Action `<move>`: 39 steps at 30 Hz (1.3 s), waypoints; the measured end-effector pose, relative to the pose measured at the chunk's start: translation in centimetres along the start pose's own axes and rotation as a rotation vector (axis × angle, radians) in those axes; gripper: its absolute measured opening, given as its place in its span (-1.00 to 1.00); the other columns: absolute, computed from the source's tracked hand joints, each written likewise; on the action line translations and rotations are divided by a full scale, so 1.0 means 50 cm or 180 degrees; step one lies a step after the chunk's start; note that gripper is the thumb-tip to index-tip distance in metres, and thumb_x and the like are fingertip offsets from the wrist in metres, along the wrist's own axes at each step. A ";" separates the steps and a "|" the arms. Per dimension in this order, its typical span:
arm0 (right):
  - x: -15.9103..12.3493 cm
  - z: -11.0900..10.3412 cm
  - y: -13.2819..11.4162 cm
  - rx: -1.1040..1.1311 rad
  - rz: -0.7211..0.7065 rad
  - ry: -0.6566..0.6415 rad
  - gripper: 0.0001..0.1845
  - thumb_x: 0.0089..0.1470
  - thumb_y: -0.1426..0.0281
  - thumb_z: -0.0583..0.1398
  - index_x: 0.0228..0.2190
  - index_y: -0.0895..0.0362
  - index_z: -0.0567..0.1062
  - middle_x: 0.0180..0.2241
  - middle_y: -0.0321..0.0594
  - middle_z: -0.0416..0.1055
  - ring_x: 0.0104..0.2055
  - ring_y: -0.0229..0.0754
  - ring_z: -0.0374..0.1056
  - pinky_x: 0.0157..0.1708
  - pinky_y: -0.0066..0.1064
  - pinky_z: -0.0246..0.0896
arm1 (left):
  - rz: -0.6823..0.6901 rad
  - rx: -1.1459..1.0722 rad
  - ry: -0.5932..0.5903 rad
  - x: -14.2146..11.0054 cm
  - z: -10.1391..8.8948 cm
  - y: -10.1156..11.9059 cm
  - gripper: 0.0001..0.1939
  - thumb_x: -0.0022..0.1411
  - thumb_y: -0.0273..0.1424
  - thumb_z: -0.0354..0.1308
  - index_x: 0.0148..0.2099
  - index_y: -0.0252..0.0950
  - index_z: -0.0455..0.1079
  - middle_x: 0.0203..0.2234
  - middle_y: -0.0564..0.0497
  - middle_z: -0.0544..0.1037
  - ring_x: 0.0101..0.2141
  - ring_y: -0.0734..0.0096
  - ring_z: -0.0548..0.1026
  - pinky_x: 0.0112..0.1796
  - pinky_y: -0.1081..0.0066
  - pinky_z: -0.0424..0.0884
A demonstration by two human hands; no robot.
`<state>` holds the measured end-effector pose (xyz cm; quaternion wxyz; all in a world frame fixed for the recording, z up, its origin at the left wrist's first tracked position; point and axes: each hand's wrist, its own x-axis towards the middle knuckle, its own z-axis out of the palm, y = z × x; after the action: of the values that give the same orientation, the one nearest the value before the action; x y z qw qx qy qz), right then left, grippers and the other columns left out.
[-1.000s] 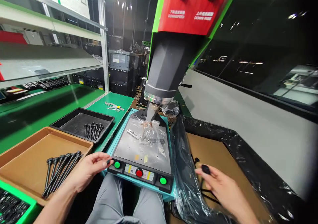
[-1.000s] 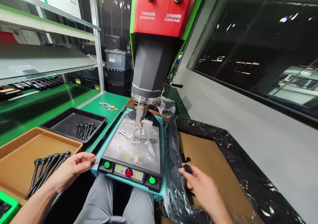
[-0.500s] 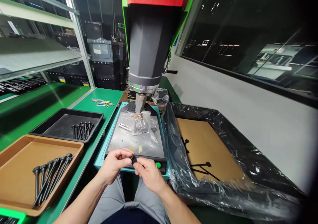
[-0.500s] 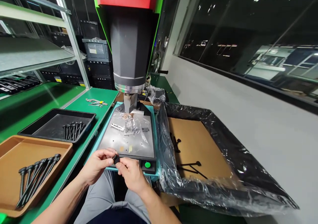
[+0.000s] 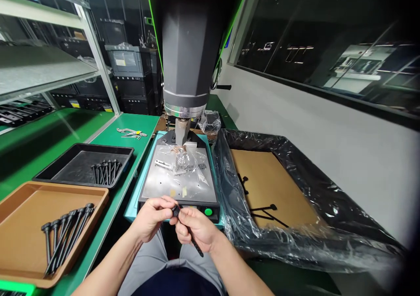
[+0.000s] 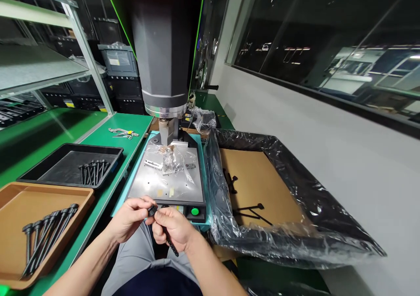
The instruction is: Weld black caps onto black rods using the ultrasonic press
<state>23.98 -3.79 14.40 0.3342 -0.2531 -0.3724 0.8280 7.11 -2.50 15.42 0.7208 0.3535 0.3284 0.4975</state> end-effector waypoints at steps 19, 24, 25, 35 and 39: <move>0.020 -0.112 0.076 -0.0123 -0.0498 0.1608 -0.45 -0.04 0.03 0.28 -0.13 0.14 0.39 -0.47 -0.30 0.38 -0.67 -0.46 0.05 -0.72 -0.62 -0.24 | 0.0245 0.1204 0.0574 0.094 -0.054 -0.080 -0.52 0.02 -0.35 0.36 0.02 -0.27 0.45 0.01 -0.15 0.49 0.06 0.11 0.39 0.03 0.28 0.35; 0.003 -0.185 0.098 -0.0041 -0.0472 0.2260 -0.38 -0.16 -0.04 0.32 -0.18 0.12 0.39 -0.52 -0.35 0.36 -0.65 -0.42 0.12 -0.72 -0.61 -0.12 | -0.0659 0.0306 0.1484 0.183 -0.108 -0.070 -0.80 0.12 -0.45 0.27 -0.19 -0.34 0.39 -0.10 -0.21 0.52 -0.11 0.23 0.53 -0.07 0.34 0.44; 0.001 -0.195 0.100 -0.0016 -0.0519 0.2379 -0.40 -0.19 -0.03 0.33 -0.22 0.13 0.40 -0.52 -0.35 0.36 -0.64 -0.40 0.15 -0.72 -0.60 -0.08 | -0.0876 0.0176 0.1434 0.197 -0.107 -0.073 -0.83 0.13 -0.46 0.25 -0.21 -0.35 0.37 -0.14 -0.23 0.54 -0.17 0.22 0.55 -0.11 0.31 0.47; -0.015 -0.217 0.093 0.0355 -0.0325 0.2184 -0.57 -0.19 0.16 0.37 -0.34 0.11 0.38 -0.46 -0.31 0.42 -0.46 -0.24 0.36 -0.39 -0.29 0.36 | -0.1107 -0.0346 0.1158 0.295 -0.032 -0.133 -0.87 0.15 -0.48 0.24 -0.28 -0.27 0.33 -0.44 0.01 0.51 -0.42 0.45 0.54 -0.34 0.50 0.46; 0.000 -0.214 0.103 0.0135 -0.0229 0.2028 -0.48 -0.21 0.15 0.38 -0.22 0.14 0.43 -0.39 -0.23 0.46 -0.43 -0.24 0.37 -0.35 -0.30 0.33 | -0.0973 -0.0481 0.1086 0.284 -0.015 -0.103 -0.81 0.08 -0.44 0.31 -0.28 -0.24 0.35 -0.49 0.09 0.48 -0.43 0.48 0.53 -0.38 0.52 0.43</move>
<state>29.23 -1.59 4.01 0.4682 -0.4792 -0.2404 0.7024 13.09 9.83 9.00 0.7462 0.1556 0.4571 0.4583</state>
